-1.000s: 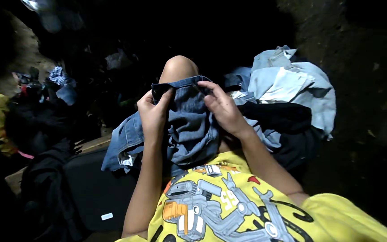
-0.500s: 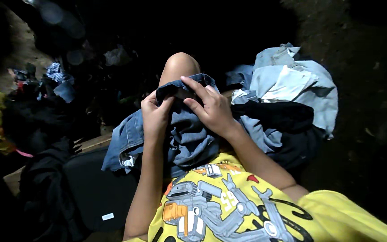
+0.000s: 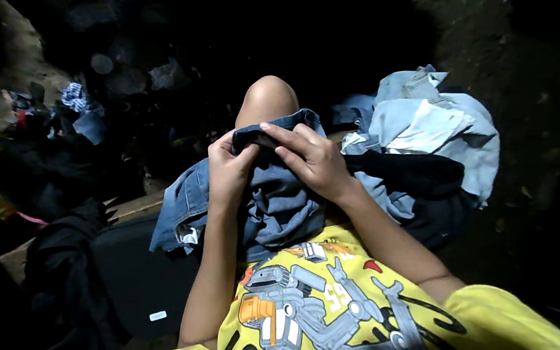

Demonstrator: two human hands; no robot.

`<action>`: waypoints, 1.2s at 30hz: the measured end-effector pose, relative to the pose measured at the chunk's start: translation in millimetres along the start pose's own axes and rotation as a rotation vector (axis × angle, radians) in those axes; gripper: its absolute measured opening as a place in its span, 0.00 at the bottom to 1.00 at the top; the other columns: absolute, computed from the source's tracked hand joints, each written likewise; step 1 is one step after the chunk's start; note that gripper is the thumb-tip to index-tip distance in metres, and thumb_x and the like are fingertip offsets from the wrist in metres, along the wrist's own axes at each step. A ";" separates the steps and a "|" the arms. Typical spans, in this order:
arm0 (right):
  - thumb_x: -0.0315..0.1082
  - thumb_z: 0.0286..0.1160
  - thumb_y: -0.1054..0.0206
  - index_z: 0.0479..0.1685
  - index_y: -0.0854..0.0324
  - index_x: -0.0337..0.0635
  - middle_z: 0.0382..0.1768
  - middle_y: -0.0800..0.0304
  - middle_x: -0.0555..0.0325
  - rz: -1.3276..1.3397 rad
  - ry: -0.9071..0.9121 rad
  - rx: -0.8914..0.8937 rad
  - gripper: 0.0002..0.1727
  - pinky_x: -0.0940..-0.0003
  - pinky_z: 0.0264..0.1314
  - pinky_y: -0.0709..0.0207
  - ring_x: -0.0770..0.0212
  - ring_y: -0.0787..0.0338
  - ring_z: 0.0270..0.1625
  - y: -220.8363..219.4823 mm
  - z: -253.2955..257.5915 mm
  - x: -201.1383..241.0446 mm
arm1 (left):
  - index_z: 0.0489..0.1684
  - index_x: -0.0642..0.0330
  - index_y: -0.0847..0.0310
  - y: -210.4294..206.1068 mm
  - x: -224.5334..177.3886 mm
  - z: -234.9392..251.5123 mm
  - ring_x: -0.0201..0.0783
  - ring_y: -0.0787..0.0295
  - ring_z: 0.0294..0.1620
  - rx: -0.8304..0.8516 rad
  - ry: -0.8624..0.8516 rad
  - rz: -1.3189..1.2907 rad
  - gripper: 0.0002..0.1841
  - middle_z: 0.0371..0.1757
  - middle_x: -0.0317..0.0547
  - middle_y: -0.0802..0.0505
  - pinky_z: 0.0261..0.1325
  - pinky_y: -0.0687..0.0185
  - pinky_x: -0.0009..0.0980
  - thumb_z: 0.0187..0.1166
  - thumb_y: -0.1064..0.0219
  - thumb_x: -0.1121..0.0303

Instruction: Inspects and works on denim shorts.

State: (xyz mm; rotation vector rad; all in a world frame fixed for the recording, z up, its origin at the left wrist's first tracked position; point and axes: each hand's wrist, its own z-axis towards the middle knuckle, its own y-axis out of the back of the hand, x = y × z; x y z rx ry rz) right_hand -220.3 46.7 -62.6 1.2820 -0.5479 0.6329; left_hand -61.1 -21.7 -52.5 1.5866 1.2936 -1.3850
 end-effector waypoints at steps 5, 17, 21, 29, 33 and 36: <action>0.37 0.87 0.42 0.73 0.15 0.51 0.45 0.09 0.60 0.228 -0.182 0.130 0.20 0.71 0.39 0.21 0.70 0.15 0.38 22.2 2.3 0.7 | 0.37 0.67 0.12 1.4 4.0 3.1 0.12 0.17 0.35 0.029 -0.198 0.410 0.04 0.34 0.36 0.09 0.44 0.22 0.11 0.68 0.29 0.78; 0.41 0.90 0.46 0.88 0.33 0.47 0.68 0.13 0.52 0.276 -0.200 0.178 0.28 0.61 0.57 0.15 0.62 0.10 0.58 17.5 2.3 10.5 | 0.33 0.58 0.13 -1.4 -1.7 0.7 0.16 0.14 0.29 0.018 0.014 0.095 0.06 0.27 0.26 0.09 0.36 0.15 0.17 0.74 0.32 0.80; 0.44 0.89 0.44 0.88 0.34 0.46 0.47 0.11 0.48 0.038 -0.154 0.042 0.30 0.58 0.31 0.18 0.55 0.11 0.36 4.7 -9.1 7.4 | 0.35 0.57 0.12 0.5 -3.9 -1.9 0.17 0.11 0.32 0.039 0.048 -0.022 0.10 0.30 0.27 0.07 0.40 0.13 0.18 0.73 0.35 0.84; 0.43 0.87 0.39 0.83 0.27 0.41 0.42 0.13 0.47 -0.044 -0.071 -0.093 0.28 0.60 0.29 0.20 0.53 0.12 0.34 -8.4 -3.3 11.4 | 0.31 0.55 0.14 -2.0 -3.6 -3.6 0.19 0.12 0.29 0.040 0.097 -0.087 0.11 0.27 0.27 0.08 0.36 0.14 0.19 0.71 0.36 0.84; 0.44 0.89 0.43 0.80 0.23 0.43 0.38 0.14 0.50 -0.040 -0.052 -0.118 0.26 0.64 0.28 0.22 0.57 0.14 0.32 -11.9 -12.8 6.3 | 0.30 0.55 0.12 -0.7 -3.6 -6.9 0.19 0.12 0.30 0.004 0.123 -0.121 0.12 0.28 0.29 0.07 0.37 0.13 0.19 0.71 0.36 0.84; 0.44 0.88 0.42 0.79 0.21 0.44 0.34 0.18 0.51 -0.074 -0.063 -0.146 0.25 0.65 0.23 0.26 0.57 0.18 0.28 -14.4 -9.6 9.9 | 0.30 0.55 0.14 -6.2 -3.3 -8.2 0.19 0.13 0.28 -0.002 0.110 -0.108 0.12 0.27 0.28 0.08 0.35 0.14 0.18 0.70 0.37 0.84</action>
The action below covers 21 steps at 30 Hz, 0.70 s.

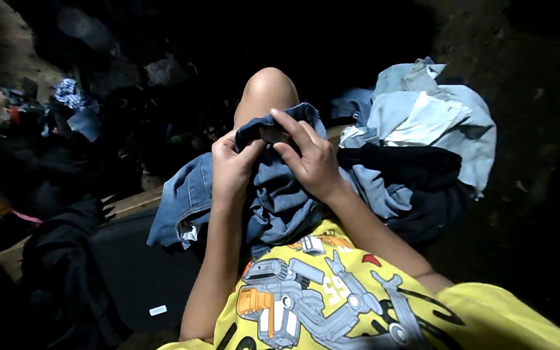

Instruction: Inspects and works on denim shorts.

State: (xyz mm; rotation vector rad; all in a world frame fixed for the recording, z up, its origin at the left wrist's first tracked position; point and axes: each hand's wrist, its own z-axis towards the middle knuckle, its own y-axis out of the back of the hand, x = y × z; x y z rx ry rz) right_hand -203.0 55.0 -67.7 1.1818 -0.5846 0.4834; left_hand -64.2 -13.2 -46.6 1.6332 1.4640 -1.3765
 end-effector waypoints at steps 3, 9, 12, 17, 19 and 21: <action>0.44 0.89 0.42 0.77 0.18 0.47 0.32 0.22 0.53 0.007 0.025 0.022 0.23 0.67 0.20 0.30 0.60 0.22 0.24 2.3 2.6 -1.2 | 0.30 0.55 0.14 0.9 0.3 0.0 0.19 0.13 0.28 0.008 -0.001 -0.002 0.11 0.27 0.28 0.08 0.35 0.14 0.19 0.70 0.37 0.84; 0.37 0.91 0.45 0.73 0.16 0.44 0.61 0.08 0.58 0.501 -0.178 0.274 0.20 0.72 0.63 0.18 0.73 0.11 0.59 27.4 11.8 -10.3 | 0.34 0.56 0.12 16.3 3.3 10.7 0.19 0.12 0.32 0.111 0.019 0.031 0.09 0.31 0.28 0.07 0.39 0.14 0.19 0.75 0.36 0.80; 0.33 0.90 0.47 0.69 0.17 0.39 0.58 0.09 0.69 0.786 -0.322 0.391 0.19 0.88 0.45 0.25 0.88 0.18 0.43 39.4 29.3 -12.3 | 0.36 0.59 0.12 13.1 0.4 12.4 0.20 0.12 0.32 0.103 -0.007 0.082 0.08 0.31 0.29 0.07 0.39 0.13 0.21 0.75 0.36 0.81; 0.42 0.95 0.64 0.80 0.31 0.53 0.24 0.26 0.78 1.067 -0.405 0.377 0.24 0.88 0.15 0.42 0.83 0.37 0.16 78.5 58.7 -31.4 | 0.31 0.56 0.13 9.1 1.4 10.6 0.17 0.14 0.30 0.039 -0.068 0.154 0.08 0.28 0.25 0.09 0.37 0.15 0.17 0.72 0.33 0.81; 0.49 0.96 0.74 0.60 0.26 0.52 0.21 0.25 0.73 1.311 -0.469 0.128 0.28 0.86 0.13 0.39 0.78 0.33 0.14 94.7 77.0 -26.2 | 0.31 0.56 0.12 6.6 3.2 8.4 0.16 0.15 0.29 0.029 -0.083 0.194 0.07 0.27 0.25 0.09 0.37 0.16 0.18 0.72 0.32 0.79; 0.49 0.96 0.76 0.45 0.29 0.52 0.18 0.28 0.71 1.289 -0.463 -0.099 0.28 0.84 0.11 0.39 0.76 0.35 0.12 94.2 84.1 -12.1 | 0.32 0.56 0.12 3.3 2.5 7.0 0.18 0.14 0.26 -0.002 -0.089 0.235 0.04 0.26 0.27 0.09 0.33 0.16 0.19 0.72 0.31 0.76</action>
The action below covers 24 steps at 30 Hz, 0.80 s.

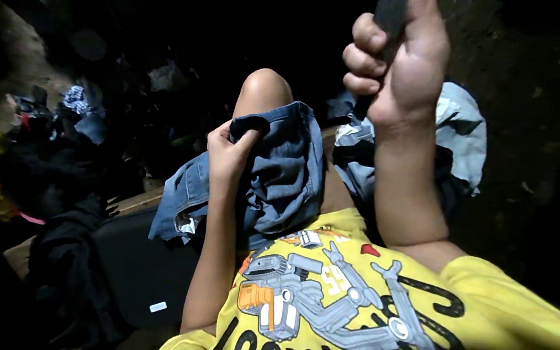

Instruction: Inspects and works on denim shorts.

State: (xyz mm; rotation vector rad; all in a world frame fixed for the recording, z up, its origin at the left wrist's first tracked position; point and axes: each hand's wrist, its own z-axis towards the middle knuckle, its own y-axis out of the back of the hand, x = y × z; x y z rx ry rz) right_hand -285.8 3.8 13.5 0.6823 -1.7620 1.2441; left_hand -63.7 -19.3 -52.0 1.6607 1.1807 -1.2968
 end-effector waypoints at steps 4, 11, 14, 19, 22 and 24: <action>0.35 0.90 0.51 0.85 0.40 0.34 0.42 0.18 0.66 -0.630 0.234 0.148 0.27 0.83 0.29 0.28 0.80 0.26 0.28 0.4 -35.1 -43.0 | 0.37 0.59 0.12 -1.7 -4.7 -1.4 0.20 0.10 0.30 -0.020 0.013 0.004 0.03 0.29 0.30 0.07 0.38 0.11 0.21 0.72 0.24 0.73; 0.42 0.88 0.42 0.87 0.32 0.47 0.49 0.11 0.49 -1.138 0.266 0.242 0.29 0.60 0.35 0.17 0.58 0.11 0.38 7.6 -72.7 -93.5 | 0.38 0.58 0.14 3.3 -5.1 -2.0 0.19 0.11 0.32 0.068 0.046 -0.076 0.06 0.31 0.28 0.07 0.40 0.12 0.21 0.73 0.32 0.80; 0.42 0.88 0.42 0.89 0.36 0.46 0.51 0.10 0.50 -1.150 0.305 0.195 0.31 0.62 0.30 0.18 0.60 0.12 0.34 6.1 -70.7 -100.8 | 0.42 0.57 0.13 6.2 -0.7 -2.7 0.19 0.10 0.37 0.121 -0.013 -0.143 0.10 0.35 0.26 0.06 0.45 0.11 0.21 0.71 0.34 0.82; 0.42 0.90 0.46 0.79 0.20 0.49 0.32 0.21 0.53 -1.178 0.443 0.118 0.23 0.67 0.22 0.30 0.61 0.22 0.26 -0.6 -62.3 -111.4 | 0.45 0.60 0.13 7.5 0.1 -2.7 0.19 0.09 0.42 0.145 -0.046 -0.157 0.09 0.39 0.29 0.06 0.51 0.11 0.21 0.74 0.33 0.81; 0.39 0.91 0.46 0.72 0.15 0.45 0.42 0.10 0.51 -1.040 0.329 0.172 0.21 0.63 0.40 0.20 0.61 0.13 0.39 1.2 -56.3 -100.2 | 0.46 0.60 0.13 12.8 3.4 -1.9 0.18 0.11 0.43 0.153 -0.061 -0.124 0.08 0.40 0.27 0.07 0.51 0.13 0.20 0.75 0.35 0.79; 0.37 0.92 0.48 0.73 0.17 0.41 0.63 0.09 0.54 -0.817 0.198 0.278 0.21 0.69 0.64 0.19 0.70 0.11 0.60 3.0 -46.0 -90.5 | 0.43 0.58 0.13 15.1 0.6 3.2 0.17 0.12 0.39 0.138 -0.052 -0.102 0.08 0.37 0.26 0.08 0.47 0.14 0.19 0.74 0.35 0.79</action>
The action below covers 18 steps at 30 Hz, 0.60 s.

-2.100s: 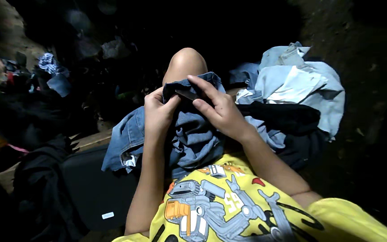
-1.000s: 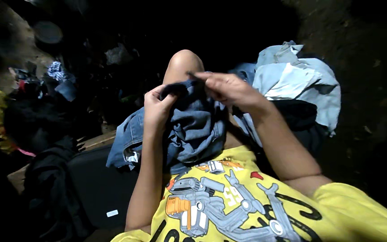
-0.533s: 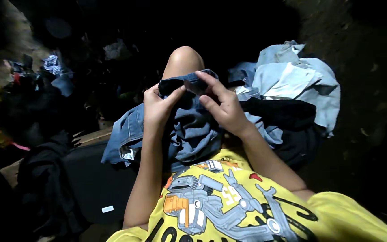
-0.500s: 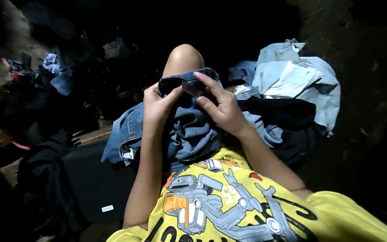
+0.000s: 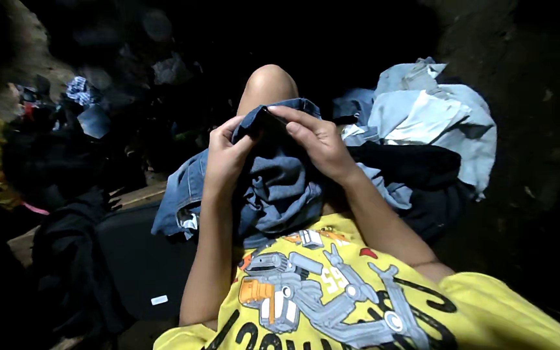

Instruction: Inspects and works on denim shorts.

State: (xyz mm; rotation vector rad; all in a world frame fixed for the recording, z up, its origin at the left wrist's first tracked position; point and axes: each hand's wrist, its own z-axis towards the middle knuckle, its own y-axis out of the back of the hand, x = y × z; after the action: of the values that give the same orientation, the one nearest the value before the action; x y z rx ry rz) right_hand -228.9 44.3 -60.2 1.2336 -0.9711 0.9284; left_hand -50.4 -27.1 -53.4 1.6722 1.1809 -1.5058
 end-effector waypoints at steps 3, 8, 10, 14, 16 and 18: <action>0.33 0.91 0.51 0.72 0.20 0.38 0.65 0.12 0.66 0.343 -0.160 0.122 0.21 0.86 0.50 0.24 0.86 0.16 0.50 8.8 4.9 8.4 | 0.41 0.56 0.14 1.0 -0.6 0.5 0.15 0.13 0.38 0.000 0.007 0.045 0.08 0.36 0.24 0.09 0.47 0.14 0.18 0.73 0.35 0.79; 0.37 0.92 0.53 0.72 0.21 0.48 0.22 0.27 0.77 0.544 -0.434 0.206 0.20 0.87 0.14 0.45 0.82 0.37 0.16 21.3 7.3 20.2 | 0.40 0.62 0.13 -5.5 6.4 -0.3 0.13 0.16 0.37 -0.120 -0.101 0.262 0.05 0.35 0.28 0.10 0.45 0.19 0.16 0.77 0.35 0.75; 0.37 0.92 0.54 0.74 0.23 0.47 0.23 0.29 0.77 0.516 -0.385 0.181 0.21 0.87 0.16 0.45 0.83 0.38 0.17 23.1 6.7 19.2 | 0.40 0.66 0.13 -9.3 10.1 -1.5 0.13 0.17 0.39 -0.169 -0.164 0.328 0.06 0.38 0.33 0.10 0.48 0.21 0.15 0.78 0.35 0.74; 0.35 0.92 0.52 0.81 0.28 0.40 0.60 0.13 0.70 0.243 -0.135 0.090 0.23 0.90 0.36 0.30 0.87 0.24 0.36 21.0 -0.9 16.6 | 0.44 0.71 0.13 -13.4 5.5 -2.8 0.19 0.19 0.53 -0.108 -0.208 0.296 0.08 0.49 0.42 0.12 0.60 0.25 0.15 0.74 0.32 0.76; 0.37 0.93 0.50 0.86 0.30 0.45 0.74 0.17 0.60 0.025 -0.084 0.071 0.25 0.79 0.61 0.21 0.78 0.14 0.58 17.6 -11.5 17.7 | 0.43 0.67 0.14 -16.5 1.3 -3.0 0.12 0.16 0.44 -0.129 -0.147 0.251 0.05 0.41 0.32 0.09 0.53 0.21 0.13 0.75 0.31 0.76; 0.39 0.91 0.47 0.86 0.30 0.47 0.61 0.11 0.52 -0.132 -0.031 0.010 0.26 0.70 0.49 0.17 0.68 0.12 0.48 8.0 -21.1 11.2 | 0.43 0.64 0.14 -19.1 -1.7 -3.7 0.11 0.15 0.38 -0.159 -0.072 0.183 0.04 0.36 0.28 0.09 0.47 0.17 0.14 0.76 0.31 0.77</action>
State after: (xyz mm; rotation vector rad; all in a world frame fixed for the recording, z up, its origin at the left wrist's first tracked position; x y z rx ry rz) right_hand -231.0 66.6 -48.6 1.3077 -0.8990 0.8131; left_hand -65.7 -16.0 -48.5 1.5615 1.0507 -1.3137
